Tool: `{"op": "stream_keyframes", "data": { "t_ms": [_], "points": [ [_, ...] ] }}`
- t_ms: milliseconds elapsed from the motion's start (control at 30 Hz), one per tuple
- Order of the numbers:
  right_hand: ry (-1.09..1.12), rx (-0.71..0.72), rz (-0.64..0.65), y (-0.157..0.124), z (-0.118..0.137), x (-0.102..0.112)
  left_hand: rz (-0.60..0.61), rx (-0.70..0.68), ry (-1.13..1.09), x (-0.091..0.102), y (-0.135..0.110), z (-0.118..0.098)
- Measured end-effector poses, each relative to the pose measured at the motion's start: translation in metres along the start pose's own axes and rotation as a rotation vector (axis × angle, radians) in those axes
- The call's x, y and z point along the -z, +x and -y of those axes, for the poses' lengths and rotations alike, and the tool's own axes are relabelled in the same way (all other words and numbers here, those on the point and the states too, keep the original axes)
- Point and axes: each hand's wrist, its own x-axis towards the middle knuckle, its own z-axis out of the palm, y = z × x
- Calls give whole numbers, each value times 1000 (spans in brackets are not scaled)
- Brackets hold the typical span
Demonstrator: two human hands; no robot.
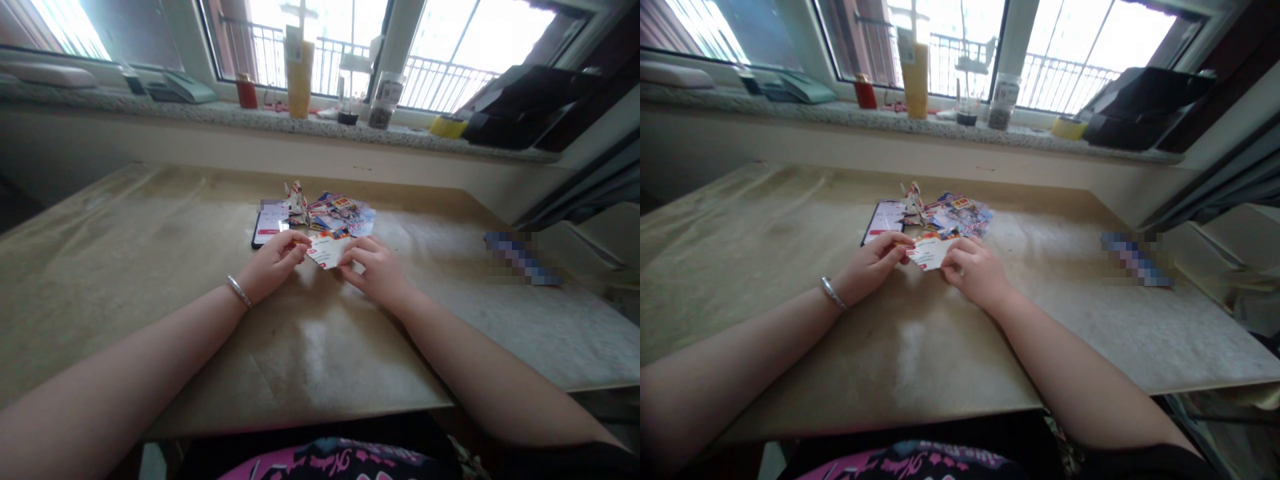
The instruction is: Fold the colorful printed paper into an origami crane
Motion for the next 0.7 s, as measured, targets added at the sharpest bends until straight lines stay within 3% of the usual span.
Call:
{"op": "stream_keyframes", "data": {
  "t_ms": [167, 500, 700],
  "points": [
    [31, -8, 42, -1, -2, -3, -71, -28, 161, 0, -1, -1],
    [15, -108, -31, -2, -1, 3, -125, -456, 567, -1, -4, -4],
    [-20, -169, -9, -1, 3, 5, -108, -565, 686, 1, -2, -7]
  ]
}}
